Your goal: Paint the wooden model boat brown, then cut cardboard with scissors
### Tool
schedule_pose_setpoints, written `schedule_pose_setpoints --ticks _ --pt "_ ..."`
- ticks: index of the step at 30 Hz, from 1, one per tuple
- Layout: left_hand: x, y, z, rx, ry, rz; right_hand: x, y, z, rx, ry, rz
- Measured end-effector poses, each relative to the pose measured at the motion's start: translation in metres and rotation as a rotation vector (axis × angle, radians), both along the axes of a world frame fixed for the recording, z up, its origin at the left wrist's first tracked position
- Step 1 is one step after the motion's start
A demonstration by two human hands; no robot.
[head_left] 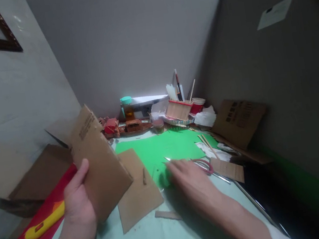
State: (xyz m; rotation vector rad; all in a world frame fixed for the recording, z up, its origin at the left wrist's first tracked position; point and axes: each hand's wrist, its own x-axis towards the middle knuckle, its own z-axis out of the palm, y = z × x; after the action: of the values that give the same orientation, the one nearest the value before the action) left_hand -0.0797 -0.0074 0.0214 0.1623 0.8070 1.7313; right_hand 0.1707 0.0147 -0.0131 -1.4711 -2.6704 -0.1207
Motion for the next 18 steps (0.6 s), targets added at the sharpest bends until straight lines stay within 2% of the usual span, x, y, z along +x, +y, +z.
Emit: schedule_pose_setpoints --ticks 4,8,10,13,16,18 --pt "-0.001 0.003 -0.002 -0.075 0.073 0.044 -0.042 0.005 0.0 0.039 -0.026 0.313" --pt "-0.001 0.005 -0.005 -0.168 0.115 -0.001 -0.063 0.025 -0.01 0.087 -0.079 0.446" --pt "0.0 0.006 -0.007 -0.209 0.124 -0.033 -0.063 0.033 -0.01 0.102 -0.088 0.455" --pt "0.0 0.006 -0.009 -0.236 0.127 -0.088 -0.049 0.031 0.0 0.124 -0.046 0.382" --pt "-0.002 0.004 -0.009 -0.248 0.135 -0.106 -0.025 0.002 0.011 0.141 0.021 0.242" --pt "-0.003 0.003 -0.008 -0.247 0.138 -0.098 -0.013 -0.027 0.007 0.129 0.049 0.205"
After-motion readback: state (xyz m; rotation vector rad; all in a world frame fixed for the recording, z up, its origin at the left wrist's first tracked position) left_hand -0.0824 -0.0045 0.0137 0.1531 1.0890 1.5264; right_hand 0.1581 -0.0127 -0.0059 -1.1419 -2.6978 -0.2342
